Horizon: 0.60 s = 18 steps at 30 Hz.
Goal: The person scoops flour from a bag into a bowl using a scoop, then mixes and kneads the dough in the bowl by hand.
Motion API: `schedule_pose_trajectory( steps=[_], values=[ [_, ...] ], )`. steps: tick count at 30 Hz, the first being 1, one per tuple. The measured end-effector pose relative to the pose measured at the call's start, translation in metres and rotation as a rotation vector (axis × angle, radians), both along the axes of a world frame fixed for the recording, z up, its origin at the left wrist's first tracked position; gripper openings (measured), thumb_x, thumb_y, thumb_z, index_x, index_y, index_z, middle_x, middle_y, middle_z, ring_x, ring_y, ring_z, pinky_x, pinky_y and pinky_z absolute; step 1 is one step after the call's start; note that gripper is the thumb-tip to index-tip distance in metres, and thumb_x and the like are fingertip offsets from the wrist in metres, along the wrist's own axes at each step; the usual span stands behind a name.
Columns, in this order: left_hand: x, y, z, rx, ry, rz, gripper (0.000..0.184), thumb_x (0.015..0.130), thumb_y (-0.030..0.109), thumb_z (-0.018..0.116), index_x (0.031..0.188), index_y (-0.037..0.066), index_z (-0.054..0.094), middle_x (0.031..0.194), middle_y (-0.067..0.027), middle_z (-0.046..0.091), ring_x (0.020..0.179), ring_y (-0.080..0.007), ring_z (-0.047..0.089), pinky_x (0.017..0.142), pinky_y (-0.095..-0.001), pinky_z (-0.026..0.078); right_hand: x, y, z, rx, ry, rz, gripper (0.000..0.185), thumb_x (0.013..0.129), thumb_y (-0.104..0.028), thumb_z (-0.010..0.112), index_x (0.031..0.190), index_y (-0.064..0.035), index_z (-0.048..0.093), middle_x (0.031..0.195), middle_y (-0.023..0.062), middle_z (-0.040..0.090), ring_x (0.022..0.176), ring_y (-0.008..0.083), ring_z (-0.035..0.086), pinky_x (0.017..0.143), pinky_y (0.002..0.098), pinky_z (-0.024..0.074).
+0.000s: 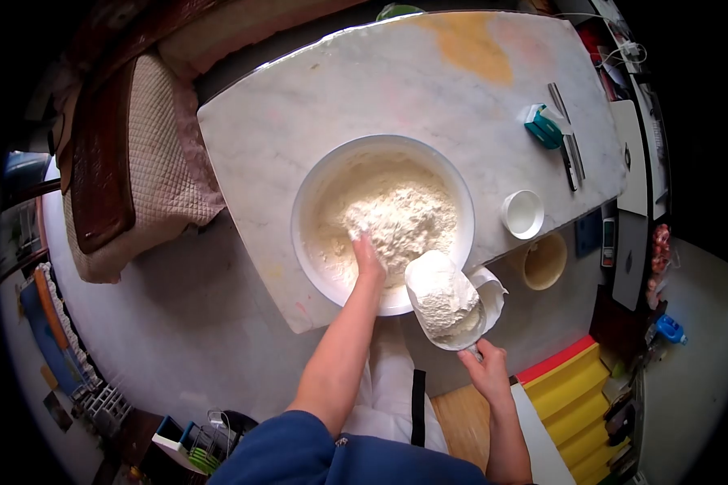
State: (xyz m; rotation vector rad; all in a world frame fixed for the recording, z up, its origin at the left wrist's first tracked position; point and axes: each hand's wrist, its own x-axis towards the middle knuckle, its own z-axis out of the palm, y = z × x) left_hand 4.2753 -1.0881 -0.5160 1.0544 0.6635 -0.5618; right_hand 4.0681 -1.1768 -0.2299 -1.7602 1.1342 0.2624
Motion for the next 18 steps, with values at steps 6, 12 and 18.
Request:
schedule_pose_trajectory(
  steps=[6, 12, 18],
  values=[
    [0.018, -0.029, 0.036, 0.359, -0.470, -0.533, 0.061, 0.092, 0.021, 0.059, 0.144, -0.001, 0.034, 0.140, -0.0176, 0.048, 0.124, -0.0283, 0.049, 0.103, -0.0381, 0.039, 0.001, -0.002, 0.006, -0.014, 0.039, -0.007, 0.018, 0.083, -0.011, 0.071, 0.092, 0.0037, 0.067, 0.062, 0.0085, 0.061, 0.053, 0.0076, 0.051, 0.049, 0.0297, 0.0403],
    [0.016, -0.053, 0.051, 0.723, -0.862, -0.942, 0.081, 0.078, 0.022, 0.077, 0.143, -0.004, 0.036, 0.133, -0.0280, 0.052, 0.121, -0.0424, 0.051, 0.104, -0.0431, 0.042, 0.003, -0.003, 0.011, -0.003, 0.058, -0.008, 0.016, 0.083, -0.011, 0.071, 0.089, 0.0032, 0.067, 0.058, 0.0058, 0.057, 0.052, 0.0072, 0.047, 0.048, 0.0295, 0.0367],
    [0.039, -0.080, 0.083, 0.906, -0.911, -1.557, 0.067, 0.071, 0.029, 0.082, 0.127, 0.004, 0.054, 0.111, -0.0173, 0.064, 0.111, -0.0334, 0.058, 0.091, -0.0420, 0.050, 0.001, -0.004, 0.011, -0.020, 0.059, 0.009, 0.017, 0.083, -0.012, 0.071, 0.090, 0.0030, 0.067, 0.058, 0.0063, 0.057, 0.051, 0.0081, 0.047, 0.048, 0.0295, 0.0374]
  ],
)
